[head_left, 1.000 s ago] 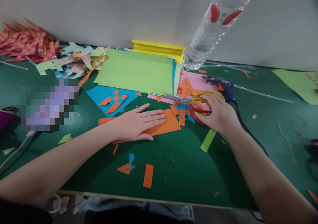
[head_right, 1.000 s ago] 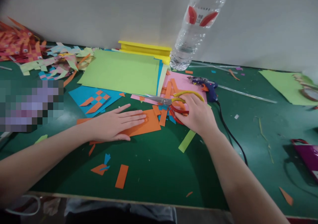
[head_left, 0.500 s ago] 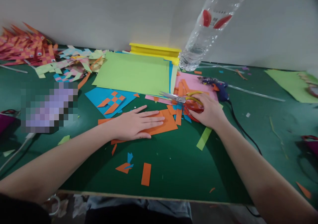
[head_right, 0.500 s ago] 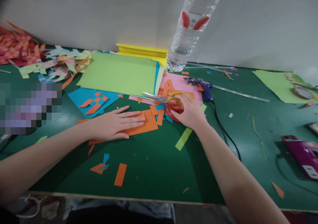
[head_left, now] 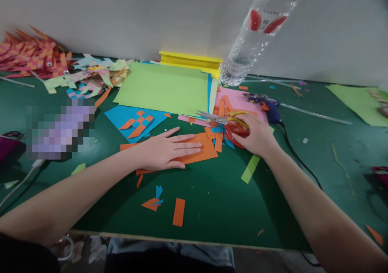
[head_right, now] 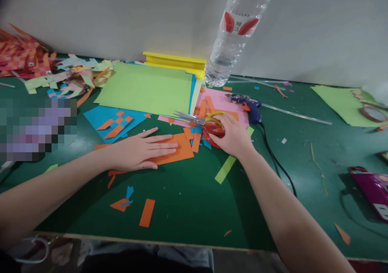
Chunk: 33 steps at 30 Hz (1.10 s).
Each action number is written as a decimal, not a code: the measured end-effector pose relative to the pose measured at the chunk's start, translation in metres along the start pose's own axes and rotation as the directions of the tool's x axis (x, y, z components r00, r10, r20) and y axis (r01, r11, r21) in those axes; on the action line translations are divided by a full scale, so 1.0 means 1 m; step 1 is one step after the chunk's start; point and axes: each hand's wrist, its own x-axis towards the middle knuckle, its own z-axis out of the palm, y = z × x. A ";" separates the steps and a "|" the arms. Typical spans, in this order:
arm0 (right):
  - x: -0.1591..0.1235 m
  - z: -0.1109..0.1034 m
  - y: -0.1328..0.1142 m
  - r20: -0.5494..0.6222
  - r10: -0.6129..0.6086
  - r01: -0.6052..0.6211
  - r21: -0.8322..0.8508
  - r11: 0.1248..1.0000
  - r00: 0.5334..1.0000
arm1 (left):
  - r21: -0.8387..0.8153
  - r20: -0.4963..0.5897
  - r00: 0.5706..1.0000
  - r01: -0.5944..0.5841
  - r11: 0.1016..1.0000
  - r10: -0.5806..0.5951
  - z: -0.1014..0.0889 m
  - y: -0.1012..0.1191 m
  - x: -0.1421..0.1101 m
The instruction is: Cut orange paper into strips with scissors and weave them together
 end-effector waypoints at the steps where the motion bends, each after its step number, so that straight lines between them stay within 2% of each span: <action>1: 0.000 0.000 0.000 0.002 0.007 -0.007 -0.003 1.000 1.000 | -0.005 -0.001 1.000 0.000 1.000 0.000 0.000 0.000 0.000; 17: 0.001 -0.001 -0.005 -0.023 0.013 -0.013 -0.001 1.000 1.000 | 0.000 -0.047 0.999 -0.020 1.000 0.020 0.003 -0.002 -0.001; 24: 0.000 -0.001 -0.008 -0.039 0.030 -0.030 0.002 1.000 0.999 | 0.031 -0.031 1.000 0.001 1.000 0.000 0.002 0.000 0.000; 29: -0.002 0.002 -0.008 -0.090 0.078 -0.078 0.000 0.997 0.993 | 0.083 -0.132 0.989 0.072 0.994 -0.060 0.001 0.002 -0.003; 33: -0.003 0.002 -0.008 -0.117 0.034 -0.035 -0.014 0.999 0.993 | 0.105 -0.251 0.959 0.159 0.982 -0.128 0.003 -0.002 -0.004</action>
